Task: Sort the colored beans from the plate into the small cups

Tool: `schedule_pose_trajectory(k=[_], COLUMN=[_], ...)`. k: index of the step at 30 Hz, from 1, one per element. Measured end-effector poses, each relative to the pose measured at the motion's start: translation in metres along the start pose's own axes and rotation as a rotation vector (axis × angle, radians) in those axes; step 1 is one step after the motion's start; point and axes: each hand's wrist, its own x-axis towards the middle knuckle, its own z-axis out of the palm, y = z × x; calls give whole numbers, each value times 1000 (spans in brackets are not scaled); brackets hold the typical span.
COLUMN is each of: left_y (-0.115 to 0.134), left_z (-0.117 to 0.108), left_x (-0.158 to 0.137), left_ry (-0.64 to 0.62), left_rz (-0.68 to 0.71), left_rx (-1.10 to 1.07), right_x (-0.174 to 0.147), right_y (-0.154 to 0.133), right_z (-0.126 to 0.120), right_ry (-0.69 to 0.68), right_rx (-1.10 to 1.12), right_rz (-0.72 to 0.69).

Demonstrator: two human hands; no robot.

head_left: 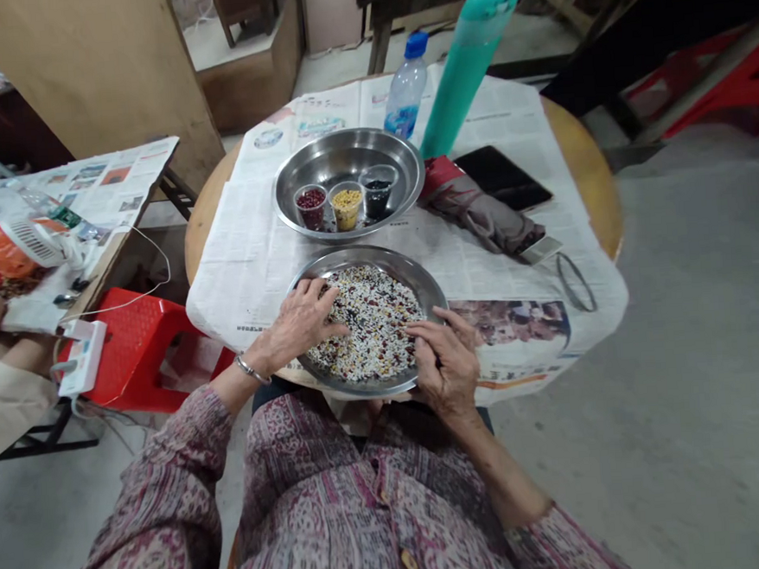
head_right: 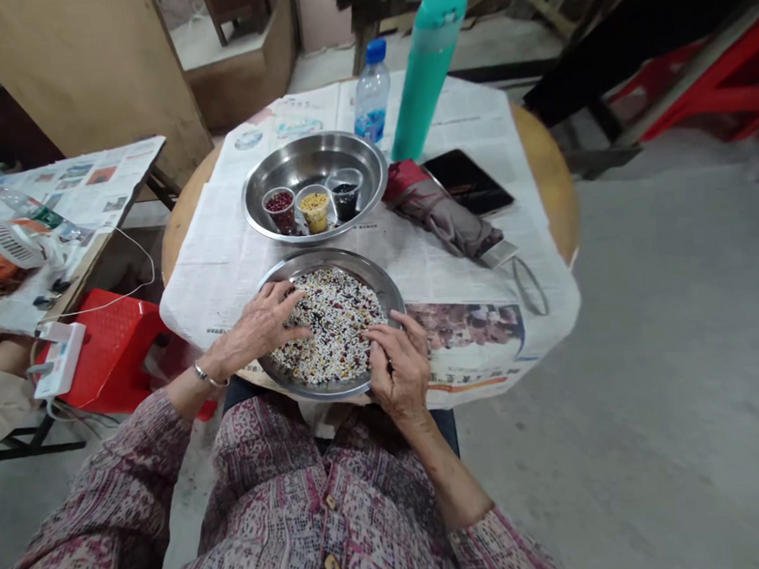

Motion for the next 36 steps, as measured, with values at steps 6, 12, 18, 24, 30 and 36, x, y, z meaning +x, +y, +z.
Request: schedule_pose_trajectory(k=[6, 12, 18, 24, 30, 36], left_y=[27, 39, 40, 54, 50, 23], left_z=[5, 26, 17, 29, 21, -2], left_x=[-26, 14, 34, 41, 43, 11], left_ry=[-109, 15, 57, -52, -72, -60], left_rz=[62, 139, 193, 335, 253, 20], left_rx=[-203, -335, -178, -75, -132, -101], right_x=[-2, -2, -2, -4, -3, -3], right_y=[1, 2, 2, 6, 4, 3], right_z=[2, 5, 5, 7, 6, 6], right_ry=[8, 13, 15, 24, 14, 17], right_rx=[3, -11, -29, -30, -29, 9], right_rz=[11, -13, -4, -29, -24, -5])
